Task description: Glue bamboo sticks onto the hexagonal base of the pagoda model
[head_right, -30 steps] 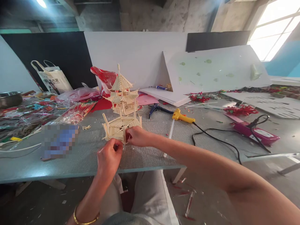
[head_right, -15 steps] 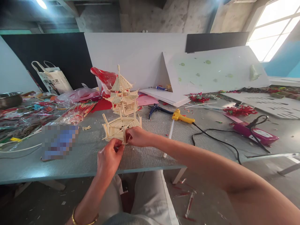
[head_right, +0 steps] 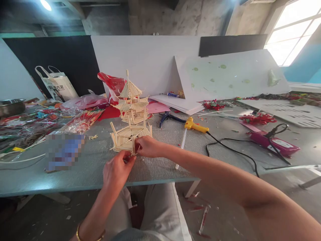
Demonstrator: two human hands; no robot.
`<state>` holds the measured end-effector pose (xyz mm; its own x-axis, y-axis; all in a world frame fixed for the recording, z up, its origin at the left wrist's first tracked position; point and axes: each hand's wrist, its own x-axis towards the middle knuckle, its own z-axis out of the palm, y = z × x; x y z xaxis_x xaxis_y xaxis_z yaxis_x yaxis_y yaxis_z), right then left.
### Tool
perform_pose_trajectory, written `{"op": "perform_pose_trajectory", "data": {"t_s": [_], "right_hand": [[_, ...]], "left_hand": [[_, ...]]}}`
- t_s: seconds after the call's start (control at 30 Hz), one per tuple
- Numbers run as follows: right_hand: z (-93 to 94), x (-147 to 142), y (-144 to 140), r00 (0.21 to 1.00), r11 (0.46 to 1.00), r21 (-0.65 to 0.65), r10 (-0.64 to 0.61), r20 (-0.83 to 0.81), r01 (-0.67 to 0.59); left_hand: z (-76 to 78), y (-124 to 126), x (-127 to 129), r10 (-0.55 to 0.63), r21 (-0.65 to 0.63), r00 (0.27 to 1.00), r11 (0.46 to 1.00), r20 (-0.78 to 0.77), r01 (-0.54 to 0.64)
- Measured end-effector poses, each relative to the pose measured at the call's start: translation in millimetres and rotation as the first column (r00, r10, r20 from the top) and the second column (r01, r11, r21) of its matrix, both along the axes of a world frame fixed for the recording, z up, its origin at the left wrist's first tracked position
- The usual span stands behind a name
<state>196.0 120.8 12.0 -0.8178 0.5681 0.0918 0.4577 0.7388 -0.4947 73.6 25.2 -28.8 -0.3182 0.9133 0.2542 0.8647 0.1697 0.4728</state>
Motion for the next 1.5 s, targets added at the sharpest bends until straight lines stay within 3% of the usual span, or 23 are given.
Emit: {"op": "perform_pose_trajectory", "data": {"t_s": [1.2, 1.5], "right_hand": [[1.0, 2, 3, 0.999, 1.000, 0.003, 0.028, 0.017, -0.028], [2.2, 2, 3, 0.999, 1.000, 0.000, 0.006, 0.035, -0.006]], "left_hand": [[16.2, 6, 1, -0.039, -0.053, 0.987, 0.998, -0.156, 0.031], [13.3, 8, 0, -0.046, -0.048, 0.986, 0.998, -0.158, 0.039]]}}
